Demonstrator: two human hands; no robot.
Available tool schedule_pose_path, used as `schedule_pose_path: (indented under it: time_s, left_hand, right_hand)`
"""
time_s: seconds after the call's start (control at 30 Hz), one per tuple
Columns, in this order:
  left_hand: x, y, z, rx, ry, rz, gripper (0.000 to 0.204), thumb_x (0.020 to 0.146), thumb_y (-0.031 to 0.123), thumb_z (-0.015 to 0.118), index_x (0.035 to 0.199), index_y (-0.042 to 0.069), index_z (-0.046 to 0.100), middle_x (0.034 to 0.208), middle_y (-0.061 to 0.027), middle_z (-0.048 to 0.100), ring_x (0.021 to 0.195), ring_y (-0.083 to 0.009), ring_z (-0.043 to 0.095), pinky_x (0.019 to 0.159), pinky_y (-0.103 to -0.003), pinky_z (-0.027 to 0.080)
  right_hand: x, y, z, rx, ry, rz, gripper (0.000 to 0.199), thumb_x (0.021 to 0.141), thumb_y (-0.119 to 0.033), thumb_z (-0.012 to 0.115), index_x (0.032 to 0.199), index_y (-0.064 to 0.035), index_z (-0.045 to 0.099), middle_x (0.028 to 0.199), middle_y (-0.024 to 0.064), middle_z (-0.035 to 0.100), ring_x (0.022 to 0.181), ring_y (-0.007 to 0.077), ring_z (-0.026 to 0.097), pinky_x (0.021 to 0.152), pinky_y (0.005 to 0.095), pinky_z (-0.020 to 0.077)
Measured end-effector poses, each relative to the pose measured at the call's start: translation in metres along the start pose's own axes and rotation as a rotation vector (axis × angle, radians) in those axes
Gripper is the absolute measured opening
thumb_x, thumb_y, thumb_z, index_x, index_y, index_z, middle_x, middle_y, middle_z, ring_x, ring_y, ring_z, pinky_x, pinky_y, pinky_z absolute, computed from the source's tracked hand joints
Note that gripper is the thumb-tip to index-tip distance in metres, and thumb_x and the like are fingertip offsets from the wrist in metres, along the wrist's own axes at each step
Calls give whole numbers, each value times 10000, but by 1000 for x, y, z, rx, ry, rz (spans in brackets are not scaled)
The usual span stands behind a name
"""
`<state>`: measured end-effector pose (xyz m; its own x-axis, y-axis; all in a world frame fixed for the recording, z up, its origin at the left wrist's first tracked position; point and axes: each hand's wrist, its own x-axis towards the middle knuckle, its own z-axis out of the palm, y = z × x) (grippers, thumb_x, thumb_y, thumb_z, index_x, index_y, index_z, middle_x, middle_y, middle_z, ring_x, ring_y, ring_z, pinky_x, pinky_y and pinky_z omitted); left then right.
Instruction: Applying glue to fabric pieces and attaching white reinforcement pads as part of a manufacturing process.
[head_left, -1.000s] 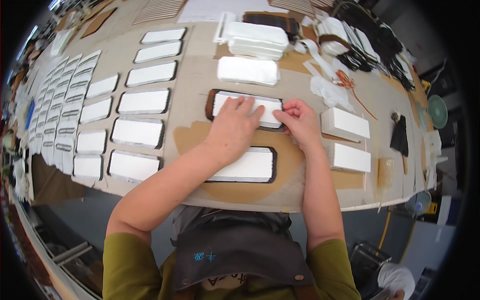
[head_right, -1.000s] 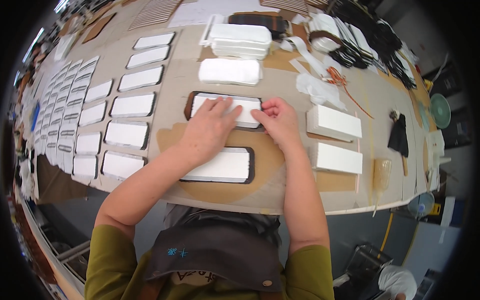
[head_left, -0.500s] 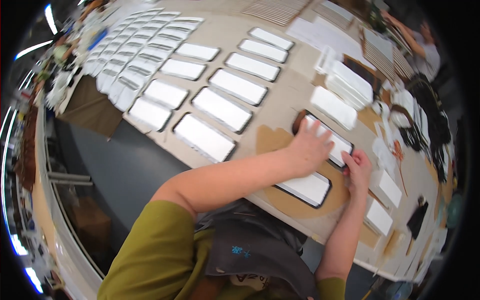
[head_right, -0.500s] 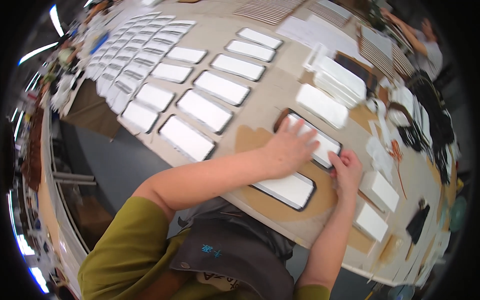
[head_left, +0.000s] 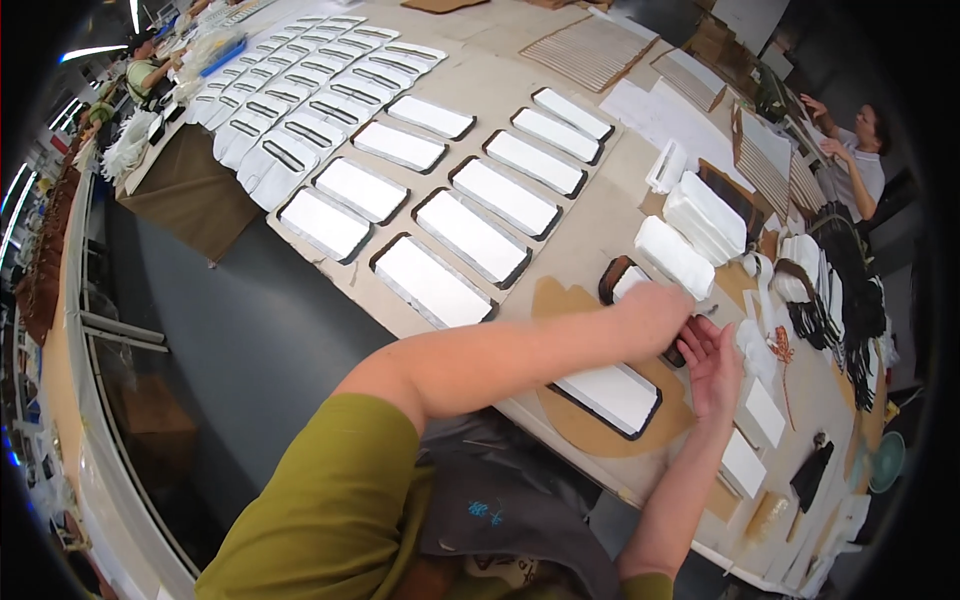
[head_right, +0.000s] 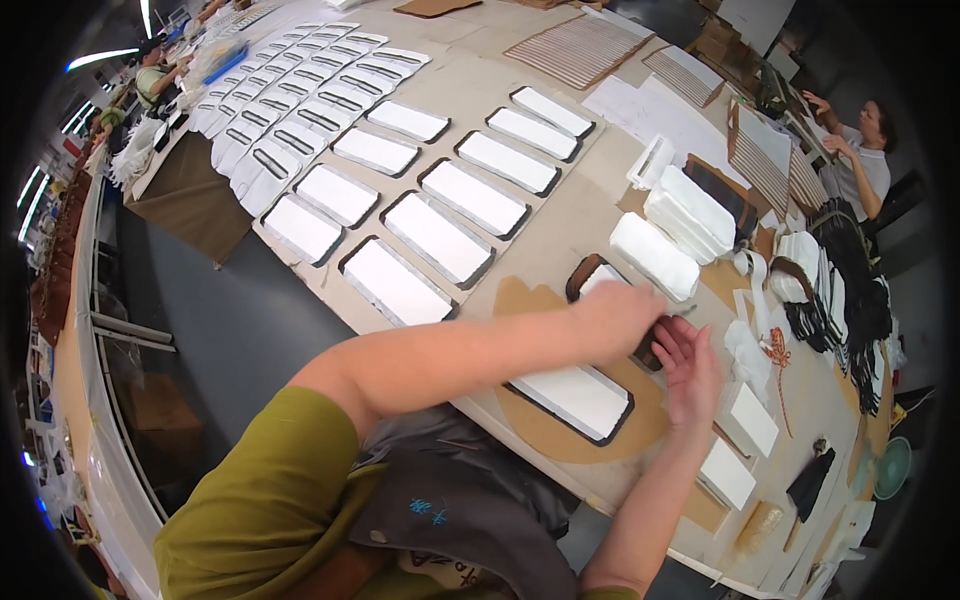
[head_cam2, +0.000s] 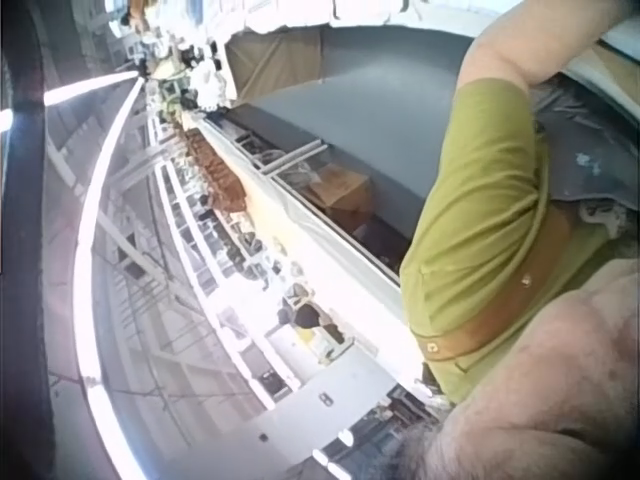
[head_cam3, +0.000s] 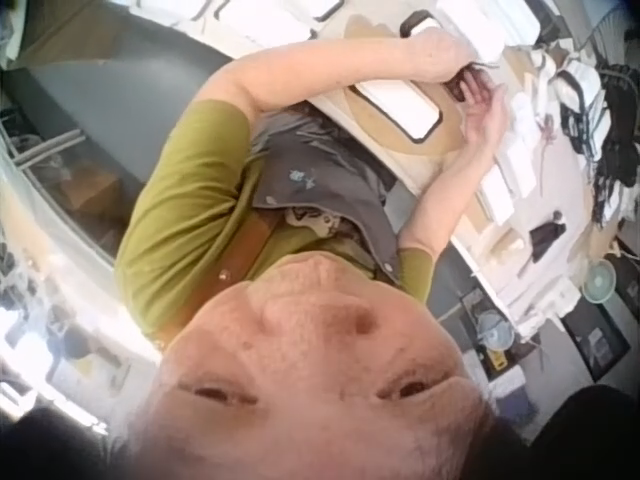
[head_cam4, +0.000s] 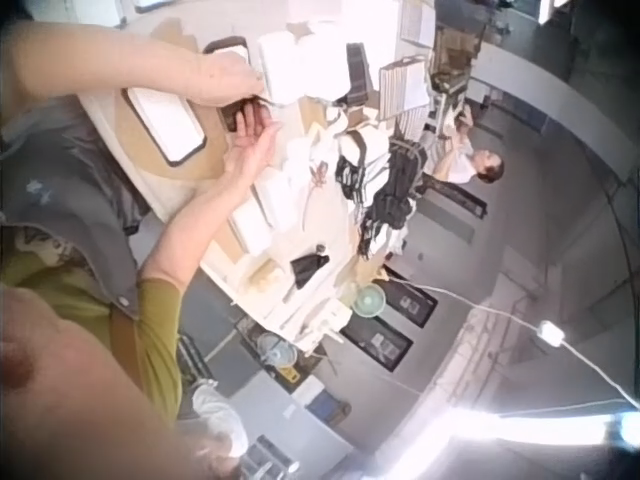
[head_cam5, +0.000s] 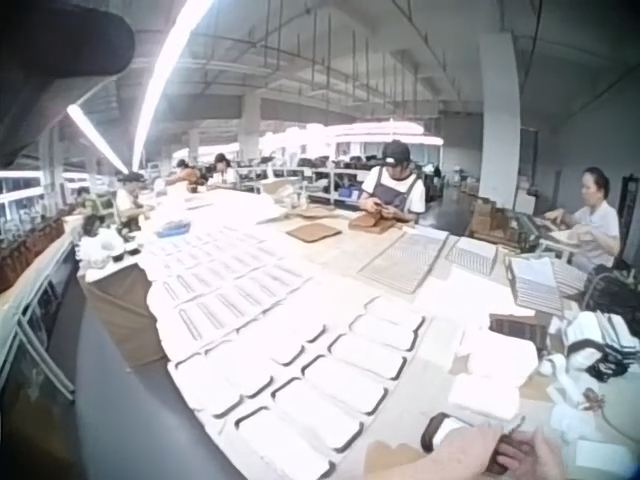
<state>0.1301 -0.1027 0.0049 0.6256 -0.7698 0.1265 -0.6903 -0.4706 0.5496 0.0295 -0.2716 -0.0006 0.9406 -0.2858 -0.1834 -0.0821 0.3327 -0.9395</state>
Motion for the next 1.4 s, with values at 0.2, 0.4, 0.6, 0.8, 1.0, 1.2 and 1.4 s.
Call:
schedule_pose_path:
  time_s: [0.2, 0.4, 0.6, 0.8, 1.0, 1.2, 1.4]
  left_hand:
    - [-5, -110, -99, -1451, 283, -419, 242, 998, 200, 564, 1167, 33, 609, 1087, -119, 694, 953, -230, 696, 815, -381, 564]
    - [-31, -207, -161, -1304, 489, -516, 283, 1000, 228, 606, 1192, 20, 621, 1111, -83, 701, 1005, -190, 688, 915, -332, 541]
    - [-2, -307, -230, -473, 1005, -311, 259, 929, 200, 672, 1123, 38, 731, 800, -34, 714, 662, -111, 583, 644, -269, 470]
    - [0, -378, -203, 456, 602, -347, 401, 865, 23, 594, 1212, 183, 715, 1251, -77, 668, 1117, -288, 642, 952, -355, 506]
    - [10, -376, -191, 392, 347, -588, 493, 810, -45, 543, 1241, 143, 694, 1382, -110, 594, 1223, -314, 589, 1050, -383, 459]
    - [0, -338, -174, 241, 327, -336, 435, 870, 37, 537, 1291, 89, 635, 1351, -140, 603, 1217, -334, 576, 1038, -396, 467]
    - [-21, -106, -109, -57, 136, 340, 379, 909, 34, 597, 1288, 36, 597, 1361, -162, 584, 1209, -345, 573, 1032, -391, 465]
  right_hand:
    - [-5, 22, -10, -100, 51, -63, 272, 1007, -187, 608, 1178, 24, 627, 1195, 137, 666, 1061, 186, 654, 849, 291, 546]
    - [3, 29, -24, -36, 100, -34, 165, 985, -145, 633, 1077, -11, 656, 1022, 76, 699, 777, 97, 640, 624, 225, 505]
    - [3, 25, -19, -33, 131, -36, 129, 986, -145, 631, 1027, -25, 652, 950, 65, 691, 678, 80, 603, 556, 220, 477]
    - [6, 26, -14, -43, 137, -31, 120, 994, -142, 617, 1020, -28, 647, 919, 68, 689, 641, 77, 596, 527, 217, 469]
    - [1, 23, -17, -51, 151, -42, 121, 993, -144, 619, 1022, -29, 646, 916, 69, 687, 638, 76, 594, 523, 214, 467]
    - [2, 26, -14, -40, 123, -35, 132, 993, -143, 618, 1050, -28, 645, 925, 69, 683, 649, 78, 593, 530, 214, 468]
    - [-21, 19, -25, -21, 171, -62, 170, 982, -165, 638, 1083, -29, 647, 910, 53, 673, 713, 96, 606, 623, 241, 494]
